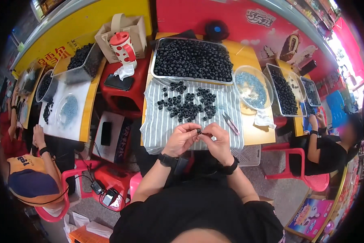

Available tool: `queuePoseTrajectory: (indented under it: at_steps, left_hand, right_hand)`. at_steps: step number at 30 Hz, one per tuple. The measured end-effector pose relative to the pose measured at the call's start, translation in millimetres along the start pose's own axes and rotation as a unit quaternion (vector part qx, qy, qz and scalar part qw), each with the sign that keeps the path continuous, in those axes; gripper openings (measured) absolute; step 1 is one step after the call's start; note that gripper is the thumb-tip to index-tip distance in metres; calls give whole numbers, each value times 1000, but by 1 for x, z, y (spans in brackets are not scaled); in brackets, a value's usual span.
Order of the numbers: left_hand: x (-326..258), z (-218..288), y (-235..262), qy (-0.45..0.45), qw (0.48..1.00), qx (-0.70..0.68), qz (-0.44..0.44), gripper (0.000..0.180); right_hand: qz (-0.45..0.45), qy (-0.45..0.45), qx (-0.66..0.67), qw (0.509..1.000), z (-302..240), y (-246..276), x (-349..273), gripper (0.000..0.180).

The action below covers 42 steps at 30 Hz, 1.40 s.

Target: The recorder is sorting or assembling small black plastic components on a table in a workspace.

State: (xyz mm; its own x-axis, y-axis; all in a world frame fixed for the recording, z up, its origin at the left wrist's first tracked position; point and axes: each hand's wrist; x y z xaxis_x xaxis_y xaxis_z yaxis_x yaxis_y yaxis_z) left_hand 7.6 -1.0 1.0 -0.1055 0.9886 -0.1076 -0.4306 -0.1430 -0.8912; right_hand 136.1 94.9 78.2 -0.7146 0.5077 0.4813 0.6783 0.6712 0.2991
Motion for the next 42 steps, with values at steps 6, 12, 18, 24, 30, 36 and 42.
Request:
queuePoseTrajectory:
  at_steps: [6,12,18,24,30,36,42]
  left_hand:
    - [0,-1,1,-4,1000,10,6,19]
    - [2,-2,3,-8,1000,4,-14,19]
    - [2,2,-9,-10,999,42,-31,34]
    - [-1,5,-9,27,998,39,-31,45]
    - [-2,8,-12,52,994,101,2,42]
    - [4,6,-10,39,993,105,-33,42]
    - [7,8,-10,27,996,64,-57,40]
  right_hand:
    - [-16,16,-23,999,0,0,0,14]
    - [-23,-7,10,1000,6,1,-2,14]
    - [-110,-126,8,986,-3,15,8,21]
    - [-174,-101,61,978,-2,20,14,33]
    - [-140,88,21,986,20,12,8,26]
    - [-174,-11,32,984,3,36,16,19]
    - [105,-48,-180,977,53,157,7,15]
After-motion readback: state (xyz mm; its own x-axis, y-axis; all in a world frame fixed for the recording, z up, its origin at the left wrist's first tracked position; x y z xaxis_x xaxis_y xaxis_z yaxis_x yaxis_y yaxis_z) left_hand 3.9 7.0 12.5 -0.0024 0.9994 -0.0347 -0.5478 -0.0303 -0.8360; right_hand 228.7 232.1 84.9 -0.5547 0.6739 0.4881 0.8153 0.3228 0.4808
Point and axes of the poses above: each hand's wrist, its own x-axis towards the middle knuckle, its own y-axis out of the back of the hand, z = x × y, and after that the axes turned 8 degrees about y, right-handed
